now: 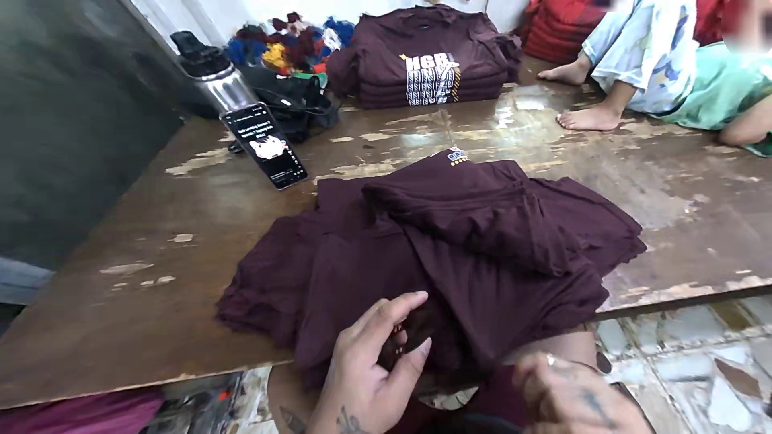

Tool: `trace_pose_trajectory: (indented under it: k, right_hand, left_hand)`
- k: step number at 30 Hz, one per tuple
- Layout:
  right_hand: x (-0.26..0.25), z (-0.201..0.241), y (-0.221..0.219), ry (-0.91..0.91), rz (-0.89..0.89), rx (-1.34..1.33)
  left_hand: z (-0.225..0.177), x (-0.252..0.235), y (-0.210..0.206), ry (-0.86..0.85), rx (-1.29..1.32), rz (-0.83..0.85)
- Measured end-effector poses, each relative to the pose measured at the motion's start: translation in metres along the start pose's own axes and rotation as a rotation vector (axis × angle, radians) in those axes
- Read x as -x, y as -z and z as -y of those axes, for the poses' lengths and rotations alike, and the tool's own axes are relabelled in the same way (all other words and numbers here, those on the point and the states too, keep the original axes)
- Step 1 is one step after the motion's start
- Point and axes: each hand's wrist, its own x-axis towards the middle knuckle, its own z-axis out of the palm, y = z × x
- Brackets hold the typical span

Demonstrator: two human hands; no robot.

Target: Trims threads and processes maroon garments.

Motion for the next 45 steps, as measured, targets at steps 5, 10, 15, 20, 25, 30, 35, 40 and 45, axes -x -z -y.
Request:
trace_pose_trajectory:
  k: [5, 10, 15, 20, 25, 30, 35, 40, 45]
  right_hand:
    - [-0.021, -0.023, 0.009, 0.030, -0.024, 0.359]
    - [-0.014, -0.039, -0.004, 0.032, 0.003, 0.426]
    - [-0.013, -0.035, -0.002, -0.015, 0.049, 0.409]
    - [-0.013, -0.036, 0.002, -0.008, 0.062, 0.394]
    - [-0.014, -0.037, 0.000, 0.026, 0.104, 0.431]
    - [-0.020, -0.027, -0.011, 0.061, 0.059, 0.348]
    - [-0.009, -0.026, -0.010, 0.057, -0.033, 0.115]
    - [-0.008, -0.025, -0.009, 0.051, -0.073, 0.076]
    - [-0.010, -0.026, -0.011, 0.047, -0.072, 0.087]
  left_hand:
    - [-0.001, 0.007, -0.009, -0.014, 0.081, 0.021]
    - [0.002, 0.025, -0.040, -0.171, -0.041, 0.006]
    - [0.001, 0.027, -0.039, -0.166, -0.131, 0.072]
    - [-0.007, 0.030, -0.023, -0.083, 0.069, 0.301]
    - [-0.006, 0.031, -0.023, -0.074, 0.175, 0.295]
    - [-0.016, 0.025, -0.025, -0.169, 0.196, 0.243]
    - [-0.015, 0.016, -0.006, -0.147, -0.197, 0.273]
    - [-0.004, 0.018, -0.012, -0.316, -0.383, 0.206]
    - [-0.005, 0.019, -0.015, -0.327, -0.379, 0.177]
